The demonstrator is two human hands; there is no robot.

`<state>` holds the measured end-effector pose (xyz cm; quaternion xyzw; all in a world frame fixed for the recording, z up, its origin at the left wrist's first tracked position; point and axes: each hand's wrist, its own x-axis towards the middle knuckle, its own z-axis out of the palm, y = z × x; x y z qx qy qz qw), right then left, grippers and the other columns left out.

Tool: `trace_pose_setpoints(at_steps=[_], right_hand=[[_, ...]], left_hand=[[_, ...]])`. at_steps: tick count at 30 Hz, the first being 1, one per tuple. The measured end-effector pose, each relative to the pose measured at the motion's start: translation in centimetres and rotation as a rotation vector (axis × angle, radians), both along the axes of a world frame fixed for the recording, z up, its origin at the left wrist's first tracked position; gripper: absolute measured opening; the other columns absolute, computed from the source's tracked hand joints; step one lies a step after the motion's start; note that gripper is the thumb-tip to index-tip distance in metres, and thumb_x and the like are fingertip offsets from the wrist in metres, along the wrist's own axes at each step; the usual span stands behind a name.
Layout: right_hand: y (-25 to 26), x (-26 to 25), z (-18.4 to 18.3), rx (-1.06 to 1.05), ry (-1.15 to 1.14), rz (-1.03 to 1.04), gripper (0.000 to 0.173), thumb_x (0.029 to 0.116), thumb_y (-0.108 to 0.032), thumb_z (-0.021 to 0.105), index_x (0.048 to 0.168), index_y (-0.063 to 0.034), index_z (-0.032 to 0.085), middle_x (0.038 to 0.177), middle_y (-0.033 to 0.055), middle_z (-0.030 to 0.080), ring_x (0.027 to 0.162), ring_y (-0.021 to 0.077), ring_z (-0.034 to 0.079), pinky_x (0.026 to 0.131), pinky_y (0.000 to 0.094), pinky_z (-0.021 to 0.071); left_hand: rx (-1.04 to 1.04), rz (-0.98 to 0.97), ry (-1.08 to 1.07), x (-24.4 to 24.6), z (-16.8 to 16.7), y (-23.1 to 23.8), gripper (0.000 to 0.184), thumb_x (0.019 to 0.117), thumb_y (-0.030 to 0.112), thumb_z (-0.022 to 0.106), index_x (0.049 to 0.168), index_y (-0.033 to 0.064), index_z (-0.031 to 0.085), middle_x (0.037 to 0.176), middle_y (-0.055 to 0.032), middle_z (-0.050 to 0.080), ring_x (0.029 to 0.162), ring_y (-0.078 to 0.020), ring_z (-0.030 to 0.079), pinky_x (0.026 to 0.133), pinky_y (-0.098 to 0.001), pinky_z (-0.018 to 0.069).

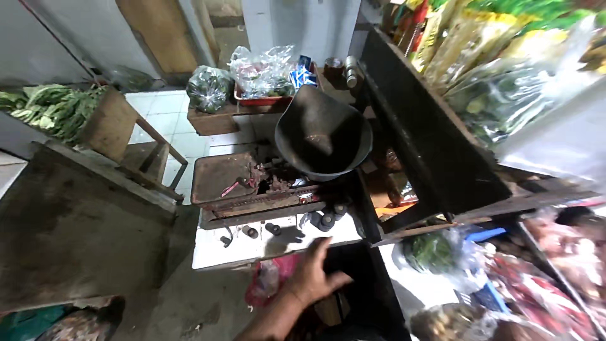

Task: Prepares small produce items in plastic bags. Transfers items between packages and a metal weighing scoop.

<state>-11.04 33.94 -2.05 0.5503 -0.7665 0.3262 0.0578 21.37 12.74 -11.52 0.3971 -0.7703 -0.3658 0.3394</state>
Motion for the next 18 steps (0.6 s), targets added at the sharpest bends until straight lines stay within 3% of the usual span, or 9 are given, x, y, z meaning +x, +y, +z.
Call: trace_pose_setpoints(at_steps=[3,4,6,8,11,14,16,18], right_hand=[[-4.9,7.2,7.4,0.129,-0.117,-0.028,0.033,0.1051,-0.013,0.051,0.095,0.011,0.071,0.092,0.0224,0.073,0.092,0.0234,0.072,0.094,0.0356,0.0543],[-6.4,8.7,8.5,0.079,-0.122,0.026,0.032,0.1029,-0.01,0.052,0.091,0.0124,0.07,0.087,0.0213,0.073,0.086,0.0199,0.072,0.09,0.0312,0.0558],[-8.4,8.5,8.4,0.001,-0.088,0.228,0.037,0.1074,-0.019,0.051,0.092,0.0078,0.071,0.085,0.0164,0.073,0.084,0.0141,0.072,0.085,0.0294,0.0584],[-11.2,8.9,9.6,0.025,-0.046,0.265,0.038,0.1074,-0.026,0.052,0.098,0.0047,0.072,0.086,0.0156,0.073,0.082,0.0161,0.072,0.08,0.0358,0.0602],[-17.4,9.9,12.7,0.066,-0.016,0.291,0.038,0.1072,-0.034,0.049,0.1,-0.0067,0.074,0.081,0.0049,0.071,0.072,0.0116,0.068,0.068,0.0363,0.0596],[-23.7,10.8,16.1,0.232,-0.064,0.332,0.034,0.1064,-0.037,0.046,0.093,-0.0185,0.072,0.076,-0.005,0.068,0.067,0.008,0.066,0.061,0.0371,0.0595],[-27.4,11.6,18.5,0.402,-0.013,0.299,0.034,0.1071,-0.037,0.048,0.095,-0.0169,0.073,0.081,0.0001,0.07,0.076,0.0158,0.068,0.07,0.0471,0.0583],[-31.1,12.6,20.0,0.571,0.063,0.264,0.037,0.1088,-0.039,0.046,0.099,-0.0152,0.073,0.088,0.0061,0.071,0.085,0.024,0.069,0.078,0.0561,0.0559]], left_hand=[[0.038,-0.452,0.291,-6.0,4.0,1.6,0.125,0.0704,0.08,0.074,0.154,-0.006,0.037,0.155,-0.0209,0.046,0.146,-0.0252,0.044,0.123,-0.0413,0.037],[0.042,-0.549,0.391,-7.4,5.2,1.9,0.126,0.0694,0.075,0.078,0.153,-0.0095,0.036,0.155,-0.0252,0.044,0.146,-0.0294,0.043,0.124,-0.0425,0.0347],[0.084,-0.649,0.586,-9.1,6.9,1.9,0.106,0.0749,0.049,0.086,0.149,-0.0121,0.04,0.148,-0.0276,0.05,0.139,-0.0308,0.05,0.12,-0.0429,0.0393],[0.11,-0.613,0.735,-8.9,8.2,0.5,0.091,0.0847,0.049,0.078,0.144,-0.0126,0.047,0.14,-0.0231,0.059,0.13,-0.0236,0.059,0.115,-0.0397,0.0459],[0.228,-0.431,0.946,-8.5,9.9,-1.7,0.067,0.0896,0.051,0.073,0.127,-0.0029,0.06,0.113,-0.0016,0.073,0.105,-0.0029,0.068,0.096,-0.0261,0.0568],[0.392,-0.453,1.168,-8.5,10.6,-4.4,0.093,0.08,0.06,0.078,0.144,0.0019,0.043,0.121,0.0036,0.07,0.109,-0.0023,0.067,0.098,-0.0268,0.0566],[0.43,-0.396,1.157,-8.4,11.0,-6.0,0.107,0.0754,0.071,0.075,0.142,-0.004,0.037,0.116,0.002,0.069,0.103,-0.0015,0.067,0.093,-0.0247,0.058],[0.536,-0.349,1.176,-8.4,11.5,-7.1,0.107,0.0743,0.07,0.077,0.139,-0.005,0.037,0.111,-0.0001,0.069,0.098,-0.0035,0.069,0.088,-0.0257,0.0594]])
